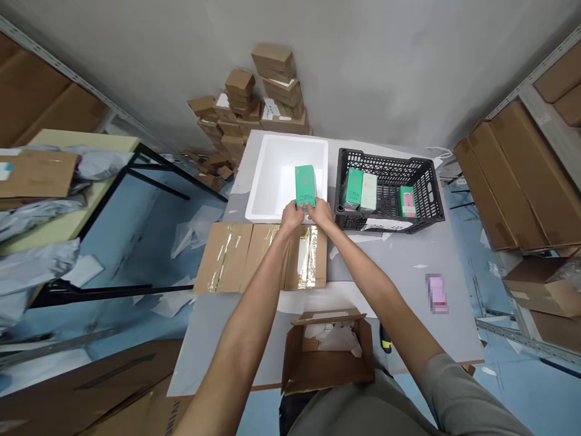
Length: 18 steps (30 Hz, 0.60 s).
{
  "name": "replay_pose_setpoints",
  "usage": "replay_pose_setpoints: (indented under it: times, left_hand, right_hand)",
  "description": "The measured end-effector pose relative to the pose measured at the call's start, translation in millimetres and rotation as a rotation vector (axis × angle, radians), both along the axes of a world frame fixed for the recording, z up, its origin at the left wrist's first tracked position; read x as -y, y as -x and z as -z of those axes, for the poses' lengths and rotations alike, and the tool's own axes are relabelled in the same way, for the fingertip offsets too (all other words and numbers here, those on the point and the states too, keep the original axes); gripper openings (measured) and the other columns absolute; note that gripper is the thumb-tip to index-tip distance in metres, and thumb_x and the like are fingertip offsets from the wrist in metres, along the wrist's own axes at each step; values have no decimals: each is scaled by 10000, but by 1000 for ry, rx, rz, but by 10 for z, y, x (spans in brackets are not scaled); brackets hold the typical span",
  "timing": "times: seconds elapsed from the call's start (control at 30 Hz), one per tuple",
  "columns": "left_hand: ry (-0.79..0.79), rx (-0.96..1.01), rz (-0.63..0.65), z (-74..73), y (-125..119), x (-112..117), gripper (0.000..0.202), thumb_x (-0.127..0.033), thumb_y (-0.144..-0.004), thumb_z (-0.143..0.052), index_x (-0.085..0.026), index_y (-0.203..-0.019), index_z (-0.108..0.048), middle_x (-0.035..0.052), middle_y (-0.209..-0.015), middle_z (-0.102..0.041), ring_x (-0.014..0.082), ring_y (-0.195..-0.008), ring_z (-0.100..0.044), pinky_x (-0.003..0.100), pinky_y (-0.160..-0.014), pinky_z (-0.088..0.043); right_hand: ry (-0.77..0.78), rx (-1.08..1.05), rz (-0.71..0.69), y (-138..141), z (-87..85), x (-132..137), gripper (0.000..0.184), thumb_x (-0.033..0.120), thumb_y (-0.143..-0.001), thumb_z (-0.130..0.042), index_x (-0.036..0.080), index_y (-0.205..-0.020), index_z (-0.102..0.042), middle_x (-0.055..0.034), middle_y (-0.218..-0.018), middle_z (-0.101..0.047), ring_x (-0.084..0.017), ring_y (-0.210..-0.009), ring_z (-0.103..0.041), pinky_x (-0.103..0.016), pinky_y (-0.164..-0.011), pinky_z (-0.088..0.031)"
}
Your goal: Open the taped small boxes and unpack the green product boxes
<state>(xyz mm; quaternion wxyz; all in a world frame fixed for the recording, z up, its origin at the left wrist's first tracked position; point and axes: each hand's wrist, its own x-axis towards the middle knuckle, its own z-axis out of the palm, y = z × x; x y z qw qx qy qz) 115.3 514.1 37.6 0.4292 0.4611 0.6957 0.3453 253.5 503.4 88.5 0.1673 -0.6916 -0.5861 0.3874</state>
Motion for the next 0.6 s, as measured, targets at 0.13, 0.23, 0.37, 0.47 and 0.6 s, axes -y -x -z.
replay_pose_setpoints:
  times: [0.13, 0.23, 0.37, 0.47, 0.6]
  left_hand:
    - [56, -116, 47, -13, -11, -2, 216, -239, -975, -665, -167, -1111, -816, 201, -1248, -891, 411, -1254, -810, 490, -1148, -599]
    - [78, -172, 65, -53, -36, -8, 184, -191, -912, -716, -185, -1060, -825, 203, -1238, -903, 441, -1324, -805, 500, -1166, -597]
    - [69, -190, 56, -171, -130, 15, 384, -69, -748, -771, -170, -1110, -851, 227, -1288, -904, 474, -1459, -767, 531, -1260, -571]
    - [2, -160, 30, -304, -153, 207, 601, -37, -767, -730, -128, -1352, -833, 221, -1420, -879, 397, -1481, -777, 494, -1311, -561]
    - [-262, -20, -70, -468, 78, 931, 521, -150, -952, -708, -137, -1466, -793, 153, -1256, -915, 296, -1281, -854, 439, -1209, -639]
  right_hand:
    - [-25, 74, -10, 22, -53, 64, 331, 393, -1218, -677, 140, -1392, -801, -197, -1284, -921, -365, -1276, -877, -397, -1099, -639]
    - [-39, 161, -52, 38, -147, 163, 327, 277, -1211, -619, 110, -1446, -773, -236, -1433, -879, -398, -1342, -849, -429, -1102, -643]
    - [-59, 244, -181, 11, -269, 385, 348, 133, -1171, -551, 127, -1428, -785, -222, -1483, -863, -397, -1369, -836, -443, -1129, -641]
    - [-138, 202, -200, -162, -324, 658, 411, 106, -1153, -556, 170, -1470, -809, -188, -1536, -853, -392, -1405, -828, -458, -1199, -626]
    - [-295, -26, -63, -701, -335, 1274, 450, 135, -1132, -597, 230, -1480, -866, -123, -1523, -878, -366, -1337, -876, -457, -1219, -639]
